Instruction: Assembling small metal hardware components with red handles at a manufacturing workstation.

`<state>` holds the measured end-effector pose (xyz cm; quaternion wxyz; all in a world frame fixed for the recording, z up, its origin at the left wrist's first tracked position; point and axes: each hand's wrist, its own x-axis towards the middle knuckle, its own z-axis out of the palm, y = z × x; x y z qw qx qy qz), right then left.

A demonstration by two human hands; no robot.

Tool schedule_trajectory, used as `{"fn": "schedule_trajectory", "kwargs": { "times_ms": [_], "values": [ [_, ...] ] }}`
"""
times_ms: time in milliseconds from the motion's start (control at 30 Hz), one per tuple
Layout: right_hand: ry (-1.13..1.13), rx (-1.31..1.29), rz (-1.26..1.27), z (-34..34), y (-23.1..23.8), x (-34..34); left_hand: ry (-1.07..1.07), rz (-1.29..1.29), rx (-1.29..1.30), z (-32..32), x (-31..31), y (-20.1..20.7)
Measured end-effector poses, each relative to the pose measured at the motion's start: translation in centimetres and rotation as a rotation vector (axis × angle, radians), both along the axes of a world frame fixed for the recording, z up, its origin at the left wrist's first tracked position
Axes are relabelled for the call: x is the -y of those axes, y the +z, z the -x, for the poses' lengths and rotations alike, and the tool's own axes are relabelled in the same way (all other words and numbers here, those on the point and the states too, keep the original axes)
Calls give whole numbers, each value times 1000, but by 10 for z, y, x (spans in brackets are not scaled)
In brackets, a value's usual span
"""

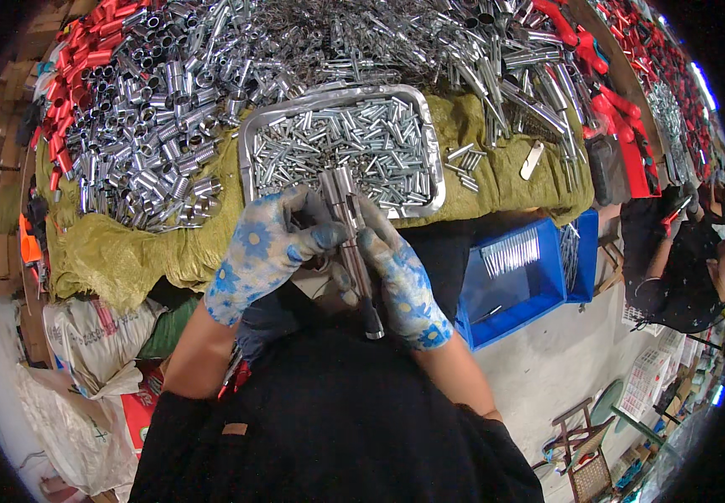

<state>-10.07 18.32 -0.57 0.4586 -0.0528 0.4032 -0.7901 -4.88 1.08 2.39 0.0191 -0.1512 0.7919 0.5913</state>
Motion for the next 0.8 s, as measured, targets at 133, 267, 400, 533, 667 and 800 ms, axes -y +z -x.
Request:
{"fn": "schedule_trajectory", "kwargs": {
  "times_ms": [133, 267, 400, 533, 667, 800],
  "values": [
    [-34, 88, 86, -1, 0, 9, 113, -52, -129, 1, -2, -28],
    [-131, 170, 37, 21, -5, 24, 258, 509, -165, 10, 30, -29],
    [-93, 355, 139, 37, -21, 10, -57, 995, -259, 0, 35, -39],
    [-85, 304, -43, 26, -5, 8, -87, 963, -139, 11, 33, -50],
    [-46, 101, -89, 19, -10, 3, 51, 1003, -240, 9, 34, -46],
    [-63, 93, -40, 15, -13, 5, 135, 831, -275, 11, 27, -38]
  ]
}}
